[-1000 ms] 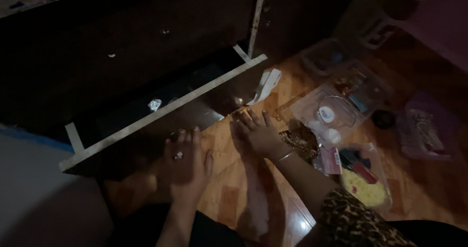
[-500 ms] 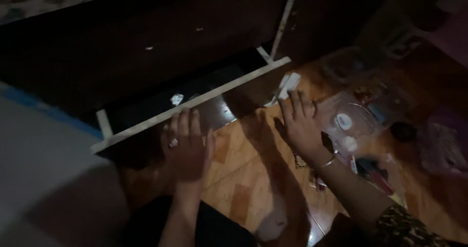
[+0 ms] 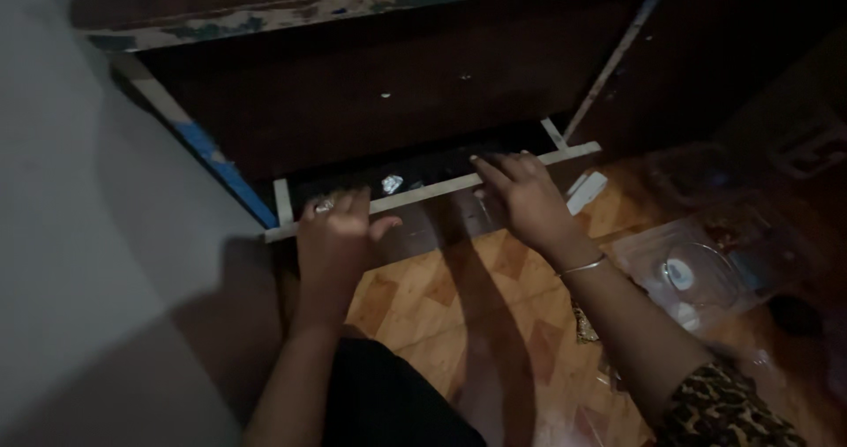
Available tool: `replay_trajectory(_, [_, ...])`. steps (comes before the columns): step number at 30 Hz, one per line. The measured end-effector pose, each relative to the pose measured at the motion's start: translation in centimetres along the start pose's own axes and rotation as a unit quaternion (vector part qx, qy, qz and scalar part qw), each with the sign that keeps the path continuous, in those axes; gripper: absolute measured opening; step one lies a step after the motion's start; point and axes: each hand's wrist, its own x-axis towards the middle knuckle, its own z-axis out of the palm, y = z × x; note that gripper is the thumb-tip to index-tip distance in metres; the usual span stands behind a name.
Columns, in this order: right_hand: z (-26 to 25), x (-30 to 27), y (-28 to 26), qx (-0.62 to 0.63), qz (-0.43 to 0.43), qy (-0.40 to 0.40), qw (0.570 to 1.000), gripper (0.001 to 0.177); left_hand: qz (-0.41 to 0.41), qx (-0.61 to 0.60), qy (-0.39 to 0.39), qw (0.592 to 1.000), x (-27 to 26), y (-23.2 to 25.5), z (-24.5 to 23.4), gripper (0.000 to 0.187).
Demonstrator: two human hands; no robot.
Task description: The person sits on the floor and organizes jewelry by opening a drawer, picking up various items from plastic containers, and placing them into the drawer. They handle necklaces, earrings, and small containers, moving them between the floor and the drawer.
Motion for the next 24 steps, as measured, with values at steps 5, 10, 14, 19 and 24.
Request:
replay_trajectory(5, [0.3, -0.3, -0.5, 0.031, 0.055, -0.010, 0.998, 0.046, -0.059, -0.004, -0.014, 0.998, -0.9, 0.7, -0.3, 0.036])
replay_trajectory(10, [-0.1, 0.0, -0.6, 0.041, 0.084, -0.056, 0.994, 0.045, -0.054, -0.022, 0.001, 0.998, -0.7, 0.9, -0.9, 0.031])
replay_trajectory(14, [-0.6, -0.7, -1.2, 0.048, 0.101, -0.061, 0.992, 0.043, -0.045, -0.019, -0.007, 0.999, -1.3, 1.0, -1.1, 0.031])
replay_trajectory(19, [-1.4, -2.0, -2.0, 0.042, 0.089, -0.046, 0.994, 0.039, -0.069, -0.016, -0.034, 0.997, -2.5, 1.9, -1.5, 0.034])
replay_trajectory(24, [-2.0, -3.8, -2.6, 0.037, 0.071, -0.023, 0.997, 0.035, -0.106, -0.046, -0.111, 0.987, -3.7, 2.9, -2.5, 0.035])
